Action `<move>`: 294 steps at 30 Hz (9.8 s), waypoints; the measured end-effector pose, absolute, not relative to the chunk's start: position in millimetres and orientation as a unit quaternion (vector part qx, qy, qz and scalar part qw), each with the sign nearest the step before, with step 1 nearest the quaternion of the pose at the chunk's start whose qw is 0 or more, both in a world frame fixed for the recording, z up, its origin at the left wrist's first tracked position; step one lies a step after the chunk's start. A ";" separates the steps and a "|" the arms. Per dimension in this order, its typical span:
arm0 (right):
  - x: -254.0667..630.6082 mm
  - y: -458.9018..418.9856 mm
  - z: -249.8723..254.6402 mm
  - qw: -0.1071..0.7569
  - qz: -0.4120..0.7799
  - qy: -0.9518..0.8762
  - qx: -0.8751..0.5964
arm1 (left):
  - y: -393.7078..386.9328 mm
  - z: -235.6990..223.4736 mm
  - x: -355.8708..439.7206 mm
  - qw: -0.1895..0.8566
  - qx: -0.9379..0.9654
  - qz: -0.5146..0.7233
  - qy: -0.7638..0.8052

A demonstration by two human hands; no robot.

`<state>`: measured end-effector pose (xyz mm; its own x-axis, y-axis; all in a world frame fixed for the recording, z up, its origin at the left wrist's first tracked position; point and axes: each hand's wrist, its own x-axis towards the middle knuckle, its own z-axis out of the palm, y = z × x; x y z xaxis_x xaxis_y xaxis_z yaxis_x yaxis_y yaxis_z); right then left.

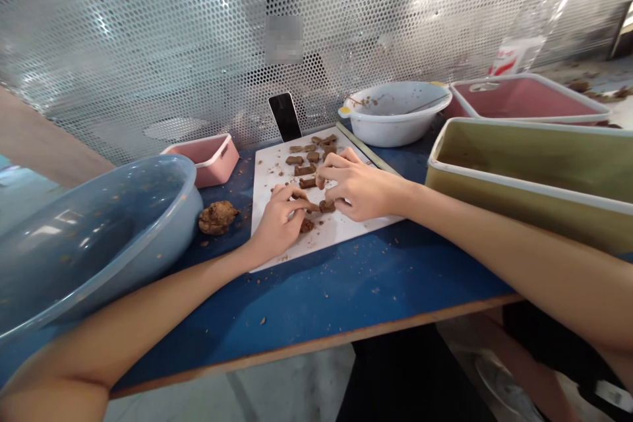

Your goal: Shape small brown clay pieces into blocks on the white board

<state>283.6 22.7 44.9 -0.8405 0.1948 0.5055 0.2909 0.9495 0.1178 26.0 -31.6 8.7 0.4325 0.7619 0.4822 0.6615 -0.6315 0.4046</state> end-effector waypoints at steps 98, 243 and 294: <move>279.1 14.6 43.9 0.283 -0.069 -0.944 -0.152 | -32.1 8.1 25.6 0.063 0.845 0.343 0.405; 261.4 8.9 25.9 0.230 -0.126 -0.930 -0.256 | -34.0 14.3 24.6 0.066 0.827 0.366 0.422; 267.3 15.4 25.0 0.220 -0.077 -0.945 -0.227 | -33.4 14.2 25.7 0.062 0.828 0.351 0.433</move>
